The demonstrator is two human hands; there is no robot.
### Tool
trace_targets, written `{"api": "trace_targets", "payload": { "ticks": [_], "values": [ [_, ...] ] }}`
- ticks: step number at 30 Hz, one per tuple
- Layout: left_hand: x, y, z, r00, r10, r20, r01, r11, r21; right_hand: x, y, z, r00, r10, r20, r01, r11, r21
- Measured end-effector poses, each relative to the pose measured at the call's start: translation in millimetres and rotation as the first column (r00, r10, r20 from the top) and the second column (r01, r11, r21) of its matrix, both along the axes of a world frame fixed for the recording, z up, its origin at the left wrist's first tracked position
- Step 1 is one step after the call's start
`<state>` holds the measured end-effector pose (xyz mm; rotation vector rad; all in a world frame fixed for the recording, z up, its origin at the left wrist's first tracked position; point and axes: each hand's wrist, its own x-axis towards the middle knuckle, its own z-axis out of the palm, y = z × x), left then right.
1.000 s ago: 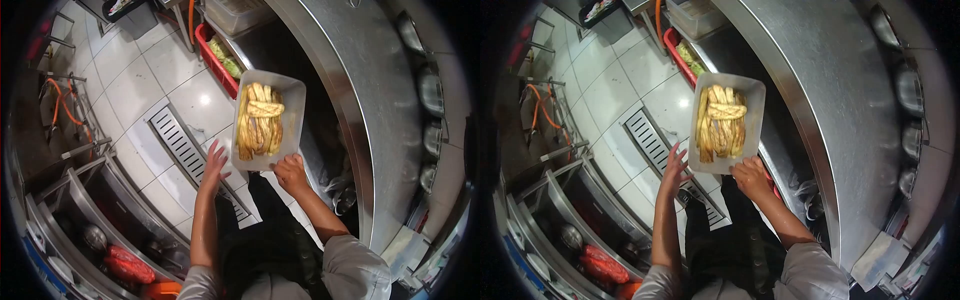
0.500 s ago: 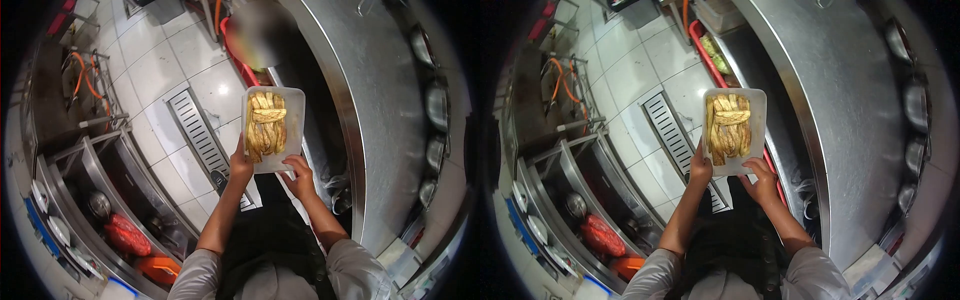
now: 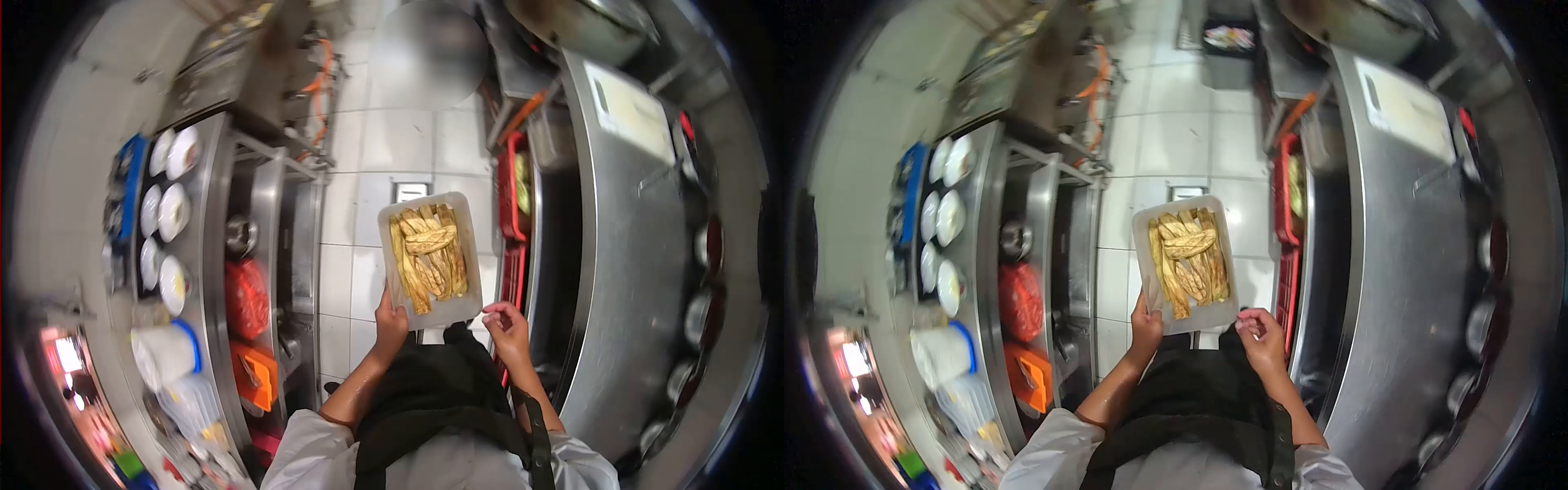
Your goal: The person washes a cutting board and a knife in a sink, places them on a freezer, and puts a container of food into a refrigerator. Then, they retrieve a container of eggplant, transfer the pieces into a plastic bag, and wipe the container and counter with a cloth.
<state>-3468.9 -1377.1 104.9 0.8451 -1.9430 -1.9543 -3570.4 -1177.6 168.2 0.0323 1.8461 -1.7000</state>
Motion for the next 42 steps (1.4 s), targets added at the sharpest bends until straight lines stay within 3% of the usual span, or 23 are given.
{"api": "trace_targets", "payload": {
  "ticks": [3,4,7,8,11,13,15,16,19,25,27,30,33,37,38,42],
  "values": [
    [35,-28,53,0.978,0.204,0.031,-0.205,0.978,0.043,6,-26,57,0.991,0.118,-0.060,-0.119,0.993,-0.012],
    [50,-35,56,0.967,0.251,-0.045,-0.252,0.967,-0.031,9,-34,64,0.975,0.200,-0.097,-0.202,0.979,-0.009],
    [76,-24,83,0.918,0.394,-0.043,-0.393,0.919,0.034,21,-61,113,0.944,0.323,-0.068,-0.330,0.915,-0.233],
    [78,-27,103,0.893,0.447,-0.054,-0.445,0.894,0.046,23,-85,147,0.889,0.457,-0.016,-0.448,0.865,-0.227],
    [99,-19,115,0.825,0.562,-0.053,-0.557,0.826,0.088,56,-131,143,0.766,0.470,0.439,-0.371,0.880,-0.295],
    [116,-6,105,0.781,0.621,-0.069,-0.622,0.783,0.003,63,-149,101,0.607,0.378,0.699,-0.263,0.926,-0.272],
    [124,-2,133,0.773,0.635,0.007,-0.632,0.770,-0.086,64,-167,76,0.549,0.257,0.796,-0.232,0.961,-0.150],
    [131,6,98,0.762,0.648,-0.006,-0.643,0.755,-0.130,69,-173,66,0.564,0.214,0.797,-0.223,0.969,-0.103],
    [148,16,96,0.708,0.706,0.003,-0.706,0.708,0.010,85,-180,29,0.606,0.132,0.785,-0.228,0.974,0.011],
    [174,20,86,0.679,0.728,0.093,-0.726,0.685,-0.061,116,-187,12,0.629,-0.068,0.775,-0.185,0.955,0.234],
    [177,16,85,0.690,0.721,0.062,-0.713,0.692,-0.111,121,-192,19,0.659,-0.054,0.750,-0.179,0.957,0.226],
    [175,4,104,0.750,0.651,0.119,-0.659,0.750,0.058,121,-192,7,0.695,-0.052,0.718,-0.093,0.983,0.161],
    [167,-3,90,0.755,0.655,0.031,-0.649,0.754,-0.104,118,-189,5,0.727,-0.055,0.685,-0.055,0.989,0.138],
    [152,-19,79,0.830,0.558,0.017,-0.555,0.828,-0.080,114,-189,37,0.874,0.010,0.485,-0.113,0.977,0.183],
    [149,-23,75,0.858,0.514,0.014,-0.514,0.858,-0.016,110,-181,35,0.888,0.019,0.459,-0.104,0.982,0.161],
    [129,-45,60,0.957,0.289,0.022,-0.288,0.957,-0.029,103,-152,70,0.877,-0.057,0.478,-0.040,0.981,0.190]
  ]
}}
